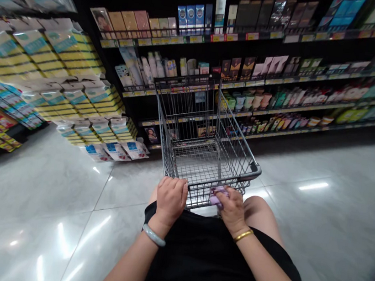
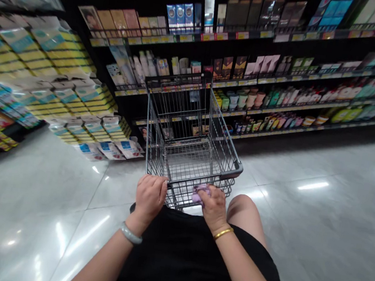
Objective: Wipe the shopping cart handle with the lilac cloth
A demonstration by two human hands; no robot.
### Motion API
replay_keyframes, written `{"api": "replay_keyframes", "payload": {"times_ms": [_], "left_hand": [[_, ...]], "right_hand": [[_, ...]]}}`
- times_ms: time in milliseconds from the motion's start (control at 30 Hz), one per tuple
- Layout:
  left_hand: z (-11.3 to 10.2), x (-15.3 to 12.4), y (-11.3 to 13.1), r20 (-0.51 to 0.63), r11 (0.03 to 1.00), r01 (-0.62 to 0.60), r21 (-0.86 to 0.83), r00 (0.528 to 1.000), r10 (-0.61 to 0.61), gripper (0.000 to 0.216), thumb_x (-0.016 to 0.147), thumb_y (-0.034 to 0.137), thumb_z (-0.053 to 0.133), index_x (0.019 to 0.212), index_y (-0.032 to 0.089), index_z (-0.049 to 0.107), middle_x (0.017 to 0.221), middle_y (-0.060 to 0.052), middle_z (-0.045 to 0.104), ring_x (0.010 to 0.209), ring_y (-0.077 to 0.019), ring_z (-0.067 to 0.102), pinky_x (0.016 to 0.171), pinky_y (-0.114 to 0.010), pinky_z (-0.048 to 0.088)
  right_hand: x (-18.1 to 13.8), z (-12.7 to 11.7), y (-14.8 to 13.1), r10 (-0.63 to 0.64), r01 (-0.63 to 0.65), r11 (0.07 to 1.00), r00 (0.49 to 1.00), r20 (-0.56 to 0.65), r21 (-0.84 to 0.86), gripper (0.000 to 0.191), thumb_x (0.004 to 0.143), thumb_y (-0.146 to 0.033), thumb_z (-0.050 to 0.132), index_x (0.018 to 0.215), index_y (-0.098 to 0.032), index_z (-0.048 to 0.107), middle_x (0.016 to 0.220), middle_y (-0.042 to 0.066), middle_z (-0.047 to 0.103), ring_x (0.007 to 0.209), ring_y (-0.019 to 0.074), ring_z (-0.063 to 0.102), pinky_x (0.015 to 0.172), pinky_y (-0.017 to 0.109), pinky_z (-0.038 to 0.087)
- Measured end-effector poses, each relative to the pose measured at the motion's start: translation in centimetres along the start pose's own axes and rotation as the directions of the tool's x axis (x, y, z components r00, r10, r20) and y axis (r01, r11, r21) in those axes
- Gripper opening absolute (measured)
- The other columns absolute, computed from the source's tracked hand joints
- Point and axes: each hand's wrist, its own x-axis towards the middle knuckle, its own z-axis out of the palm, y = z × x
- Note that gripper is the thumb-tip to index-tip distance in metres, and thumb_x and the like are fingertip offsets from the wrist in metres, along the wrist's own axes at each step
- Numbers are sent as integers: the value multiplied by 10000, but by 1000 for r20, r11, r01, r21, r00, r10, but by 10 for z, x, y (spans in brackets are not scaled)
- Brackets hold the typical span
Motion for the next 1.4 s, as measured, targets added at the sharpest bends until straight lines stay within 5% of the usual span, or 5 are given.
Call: {"api": "replay_keyframes", "payload": {"times_ms": [333, 533, 833, 1233, 1400], "left_hand": [[2, 0, 1, -7, 999, 13, 42, 1000, -13, 143, 932, 236, 484, 895, 208, 619, 804, -49, 656, 799, -230, 556, 873, -412, 385], [1, -1, 0, 12, 1000, 1, 21, 1000, -2, 148, 936, 235, 476, 917, 206, 619, 812, -53, 651, 810, -227, 554, 872, -405, 392], [1, -1, 0, 12, 1000, 2, 19, 1000, -2, 147, 937, 238, 477, 908, 207, 617, 811, -53, 656, 800, -226, 555, 871, -409, 390], [1, -1, 0, 11, 1000, 3, 22, 1000, -3, 155, 935, 231, 473, 903, 211, 624, 806, -52, 653, 797, -222, 553, 865, -406, 383], [0, 0, 1, 12, 1000, 4, 18, 1000, -4, 156, 933, 222, 477, 893, 207, 627, 811, -51, 655, 799, -219, 557, 861, -398, 386]], "right_hand": [[14, 8, -43, -97, 91, 991, 994, 56, 102, 306, 860, -168, 604, 1086, -341, 718, 1135, 70, 558, 1042, 230, 499, 937, 390, 403], [-26, 35, -54, -132, 118, 990, 968, 216, 78, 391, 824, -114, 619, 1138, -337, 686, 1126, 58, 613, 1007, 223, 501, 901, 361, 390], [25, 0, -46, -99, 109, 988, 990, -99, 106, 344, 853, -151, 618, 1138, -330, 690, 1127, 67, 529, 1087, 232, 508, 998, 411, 411], [44, -33, -27, 46, -36, 995, 993, -105, 93, 335, 827, -196, 635, 1143, -299, 684, 1178, 81, 486, 1077, 263, 507, 981, 446, 452], [31, -21, -20, 10, -6, 997, 999, -53, 78, 336, 824, -182, 622, 1149, -254, 668, 1182, 95, 483, 1046, 267, 503, 961, 463, 457]]}}
